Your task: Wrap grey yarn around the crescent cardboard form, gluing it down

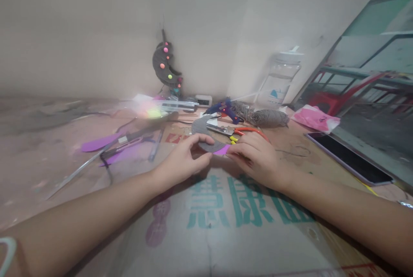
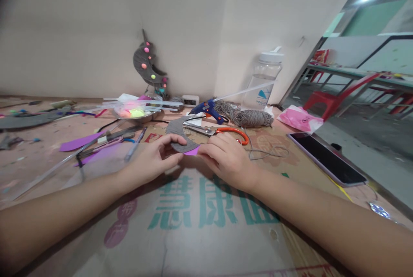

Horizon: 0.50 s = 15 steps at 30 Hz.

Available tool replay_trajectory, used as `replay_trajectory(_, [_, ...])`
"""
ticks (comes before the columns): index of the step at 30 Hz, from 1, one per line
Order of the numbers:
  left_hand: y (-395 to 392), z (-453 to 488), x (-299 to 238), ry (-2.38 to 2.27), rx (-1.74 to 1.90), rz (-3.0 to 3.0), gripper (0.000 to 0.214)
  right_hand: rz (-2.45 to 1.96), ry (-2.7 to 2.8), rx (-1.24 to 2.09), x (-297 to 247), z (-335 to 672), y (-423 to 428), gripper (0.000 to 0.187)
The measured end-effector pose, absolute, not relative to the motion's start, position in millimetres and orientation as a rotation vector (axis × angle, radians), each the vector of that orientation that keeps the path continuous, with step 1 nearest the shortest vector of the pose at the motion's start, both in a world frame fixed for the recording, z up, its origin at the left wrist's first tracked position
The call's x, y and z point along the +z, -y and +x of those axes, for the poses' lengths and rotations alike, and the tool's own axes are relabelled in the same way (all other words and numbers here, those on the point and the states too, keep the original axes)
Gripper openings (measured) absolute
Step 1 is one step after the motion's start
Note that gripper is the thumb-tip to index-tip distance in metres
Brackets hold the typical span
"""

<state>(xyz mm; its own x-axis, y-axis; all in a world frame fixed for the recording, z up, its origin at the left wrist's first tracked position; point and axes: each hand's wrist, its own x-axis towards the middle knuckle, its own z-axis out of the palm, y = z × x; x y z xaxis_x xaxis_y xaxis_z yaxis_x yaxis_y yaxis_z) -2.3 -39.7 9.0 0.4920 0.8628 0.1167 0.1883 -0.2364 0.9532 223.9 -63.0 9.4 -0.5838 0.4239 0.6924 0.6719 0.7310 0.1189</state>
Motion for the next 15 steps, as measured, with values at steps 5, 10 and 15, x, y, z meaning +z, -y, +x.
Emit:
replay_trajectory(5, [40.6,-2.5,11.8,-0.919,0.812,1.747,0.025,-0.813,2.267,-0.498,10.0,224.0,63.1,0.009])
replay_trajectory(10, [41.1,-2.7,11.9,-0.926,0.815,1.755,0.024,-0.806,2.259,-0.515,11.4,223.9,63.6,0.011])
replay_trajectory(15, [39.4,-4.1,9.2,-0.870,0.862,1.778,0.022,-0.823,2.270,-0.509,9.5,225.3,62.0,0.013])
